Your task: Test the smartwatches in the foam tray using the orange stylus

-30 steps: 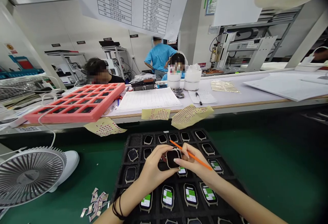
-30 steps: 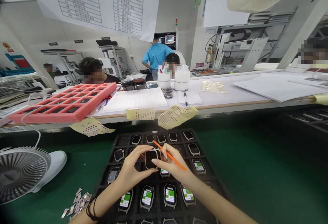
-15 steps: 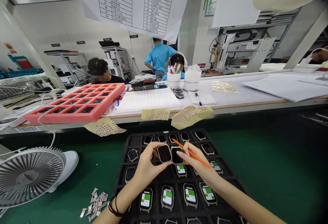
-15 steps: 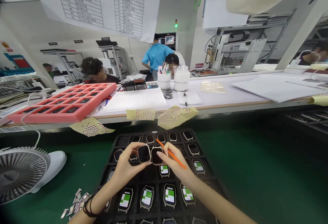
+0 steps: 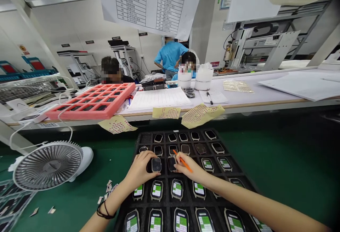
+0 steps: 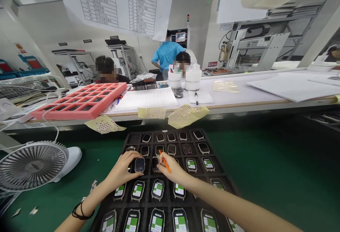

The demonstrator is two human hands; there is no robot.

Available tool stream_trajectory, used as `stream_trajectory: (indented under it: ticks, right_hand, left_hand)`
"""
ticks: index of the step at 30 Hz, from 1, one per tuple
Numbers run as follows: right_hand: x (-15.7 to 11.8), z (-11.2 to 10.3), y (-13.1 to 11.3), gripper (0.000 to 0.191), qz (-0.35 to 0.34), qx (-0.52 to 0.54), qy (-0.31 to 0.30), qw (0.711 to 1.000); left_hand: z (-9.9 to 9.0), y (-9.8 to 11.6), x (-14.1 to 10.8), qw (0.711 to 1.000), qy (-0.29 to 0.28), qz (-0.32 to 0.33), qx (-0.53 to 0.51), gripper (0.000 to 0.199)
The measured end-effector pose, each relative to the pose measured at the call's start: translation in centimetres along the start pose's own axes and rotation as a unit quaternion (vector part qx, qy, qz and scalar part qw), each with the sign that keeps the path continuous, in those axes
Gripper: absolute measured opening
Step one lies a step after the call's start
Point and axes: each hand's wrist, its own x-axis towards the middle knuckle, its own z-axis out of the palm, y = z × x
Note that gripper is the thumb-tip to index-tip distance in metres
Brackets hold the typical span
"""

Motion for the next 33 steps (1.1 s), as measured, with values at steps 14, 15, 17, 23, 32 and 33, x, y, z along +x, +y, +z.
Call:
stream_trajectory:
  ticks: [14,15,17,23,32,33]
  right_hand:
    - [-4.4,-9.2,-0.8,0.033,0.047,-0.389,0.136,0.910]
    - [-4.5,-9.1,-0.4,0.032,0.046,-0.387,0.136,0.911]
    - [-4.4,-9.0,0.3,0.031,0.041,-0.382,0.133,0.913]
    - [-4.3,-8.7,1.5,0.039,0.028,-0.333,0.116,0.935]
    - [-4.0,-8.7,1.0,0.041,0.041,-0.187,0.103,0.976]
    - [-3.7,-8.8,0.7,0.043,0.055,-0.130,0.107,0.984]
  left_hand:
    - [3.1,7.7,5.2,0.988,-0.111,0.099,0.043,0.031]
    - [3.8,8.3,5.8,0.987,-0.120,0.091,0.049,0.032]
    - [5.1,9.1,6.7,0.988,-0.128,0.072,0.052,0.034]
    - [6.4,9.7,8.3,0.990,-0.139,0.036,-0.001,0.036]
    - [4.9,9.2,7.6,0.957,-0.185,-0.016,-0.224,0.023]
    - [5.0,9.1,7.7,0.952,-0.180,-0.030,-0.246,0.022]
